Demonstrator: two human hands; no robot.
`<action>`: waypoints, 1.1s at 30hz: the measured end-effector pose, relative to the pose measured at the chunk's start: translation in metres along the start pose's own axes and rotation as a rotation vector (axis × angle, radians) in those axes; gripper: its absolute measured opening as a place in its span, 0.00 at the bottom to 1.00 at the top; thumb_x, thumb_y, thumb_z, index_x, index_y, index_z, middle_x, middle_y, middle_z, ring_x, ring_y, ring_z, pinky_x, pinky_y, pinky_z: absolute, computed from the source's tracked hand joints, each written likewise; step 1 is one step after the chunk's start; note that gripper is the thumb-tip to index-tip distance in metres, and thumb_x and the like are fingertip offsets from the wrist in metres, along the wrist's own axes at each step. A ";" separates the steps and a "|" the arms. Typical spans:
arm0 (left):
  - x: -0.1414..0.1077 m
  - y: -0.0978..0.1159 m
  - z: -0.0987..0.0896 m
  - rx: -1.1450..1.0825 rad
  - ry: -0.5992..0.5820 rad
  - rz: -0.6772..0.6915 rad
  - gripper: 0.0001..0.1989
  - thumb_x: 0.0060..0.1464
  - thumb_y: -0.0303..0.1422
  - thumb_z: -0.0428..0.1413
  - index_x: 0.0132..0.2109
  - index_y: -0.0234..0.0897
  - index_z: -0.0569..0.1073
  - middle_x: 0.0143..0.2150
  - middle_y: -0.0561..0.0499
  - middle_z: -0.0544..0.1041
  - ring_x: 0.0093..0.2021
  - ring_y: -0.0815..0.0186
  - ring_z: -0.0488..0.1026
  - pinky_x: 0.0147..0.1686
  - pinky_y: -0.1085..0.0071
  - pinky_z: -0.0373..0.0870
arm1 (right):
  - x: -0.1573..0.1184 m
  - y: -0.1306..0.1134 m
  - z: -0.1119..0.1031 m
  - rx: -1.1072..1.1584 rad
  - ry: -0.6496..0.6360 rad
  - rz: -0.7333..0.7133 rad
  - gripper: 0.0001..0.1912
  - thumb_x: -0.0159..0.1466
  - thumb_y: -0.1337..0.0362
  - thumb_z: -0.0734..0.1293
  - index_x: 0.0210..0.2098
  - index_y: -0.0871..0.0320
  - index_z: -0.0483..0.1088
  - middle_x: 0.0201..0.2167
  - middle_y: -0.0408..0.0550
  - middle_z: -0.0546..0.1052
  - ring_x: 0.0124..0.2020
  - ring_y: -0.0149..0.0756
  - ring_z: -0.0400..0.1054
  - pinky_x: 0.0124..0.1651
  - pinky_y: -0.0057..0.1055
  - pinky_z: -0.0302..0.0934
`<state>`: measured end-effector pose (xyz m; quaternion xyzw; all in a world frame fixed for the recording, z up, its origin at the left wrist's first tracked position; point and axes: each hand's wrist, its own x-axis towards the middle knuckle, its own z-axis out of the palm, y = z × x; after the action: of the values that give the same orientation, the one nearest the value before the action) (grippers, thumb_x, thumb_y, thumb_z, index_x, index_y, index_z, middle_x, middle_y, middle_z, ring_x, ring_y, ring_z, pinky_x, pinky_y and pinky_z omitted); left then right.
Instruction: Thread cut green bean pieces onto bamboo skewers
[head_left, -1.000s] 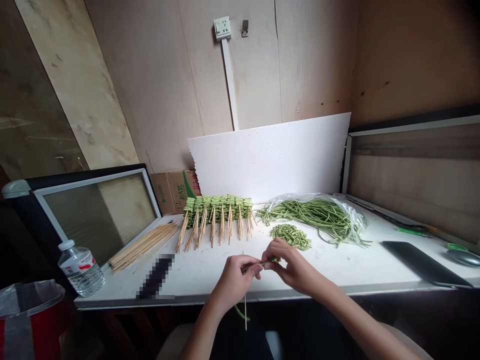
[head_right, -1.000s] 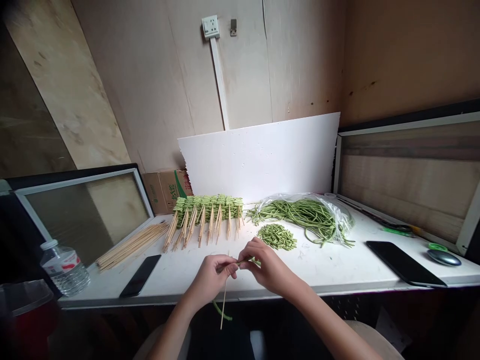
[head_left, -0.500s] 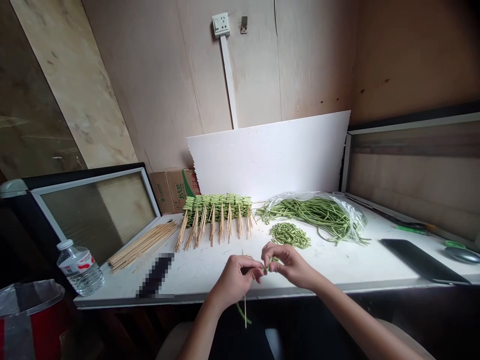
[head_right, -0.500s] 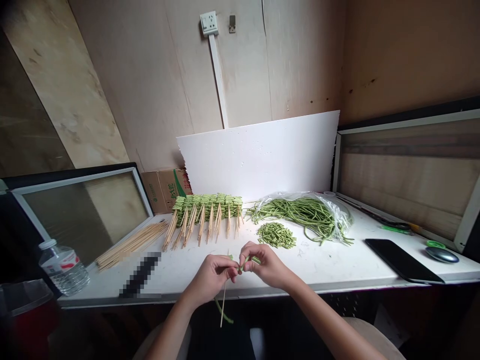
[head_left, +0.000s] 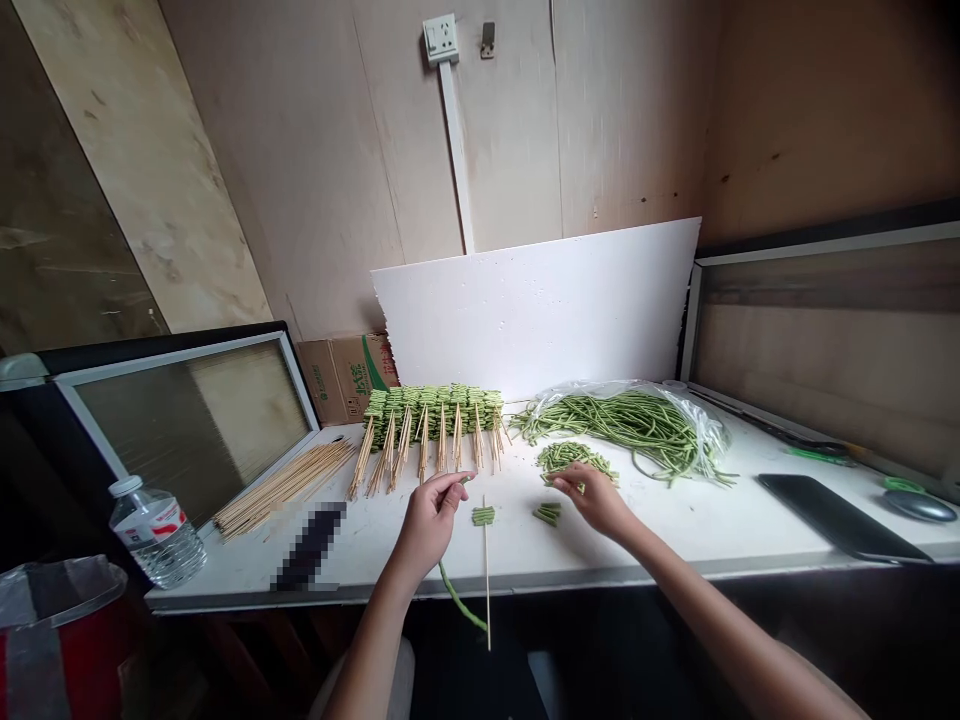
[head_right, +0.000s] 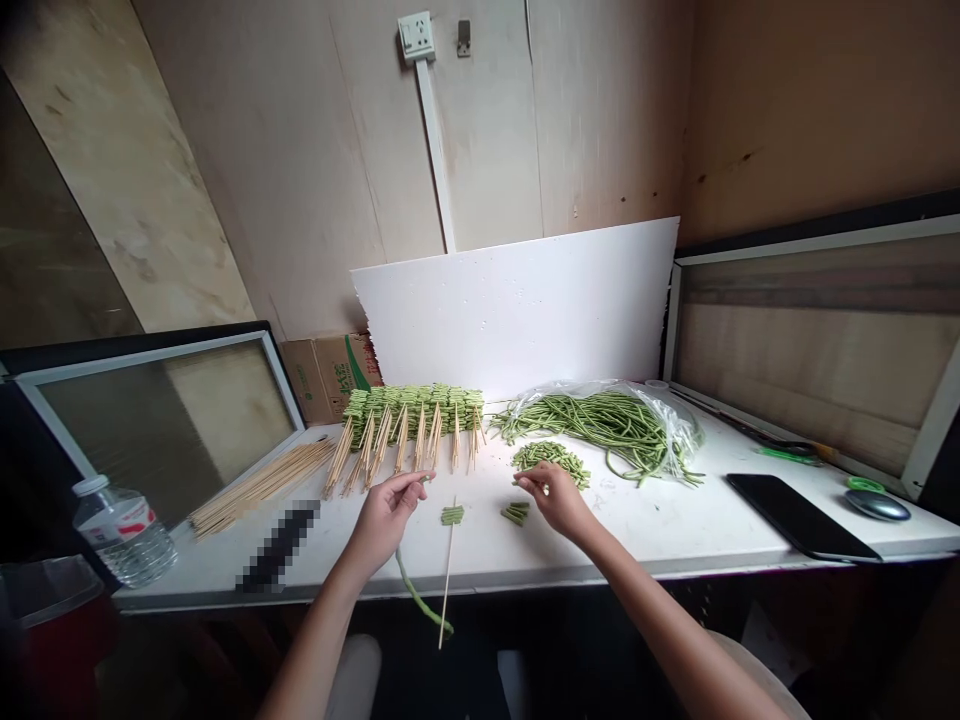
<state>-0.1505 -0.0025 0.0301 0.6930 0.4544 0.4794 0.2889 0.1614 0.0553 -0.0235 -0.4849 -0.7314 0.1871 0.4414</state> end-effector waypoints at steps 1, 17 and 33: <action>-0.001 0.000 0.002 0.005 -0.012 0.012 0.21 0.67 0.44 0.52 0.58 0.38 0.79 0.41 0.45 0.78 0.37 0.63 0.73 0.37 0.68 0.72 | -0.002 0.006 0.008 -0.060 -0.013 -0.006 0.20 0.68 0.49 0.64 0.40 0.56 0.83 0.37 0.56 0.81 0.40 0.51 0.71 0.45 0.47 0.64; -0.011 0.015 0.031 -0.209 -0.111 -0.077 0.20 0.56 0.38 0.65 0.53 0.34 0.77 0.39 0.47 0.79 0.36 0.63 0.79 0.42 0.62 0.79 | -0.011 -0.039 0.009 0.212 -0.109 -0.020 0.26 0.72 0.43 0.61 0.49 0.56 0.79 0.43 0.55 0.81 0.44 0.47 0.73 0.43 0.41 0.68; -0.016 0.019 0.036 -0.086 -0.207 -0.109 0.19 0.60 0.46 0.61 0.45 0.33 0.81 0.35 0.46 0.81 0.28 0.65 0.77 0.35 0.66 0.75 | -0.023 -0.078 0.012 0.228 -0.063 -0.259 0.14 0.69 0.49 0.69 0.40 0.53 0.80 0.35 0.51 0.80 0.38 0.42 0.69 0.38 0.36 0.63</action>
<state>-0.1124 -0.0238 0.0262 0.7002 0.4382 0.4077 0.3892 0.1122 0.0007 0.0143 -0.3272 -0.7754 0.2254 0.4908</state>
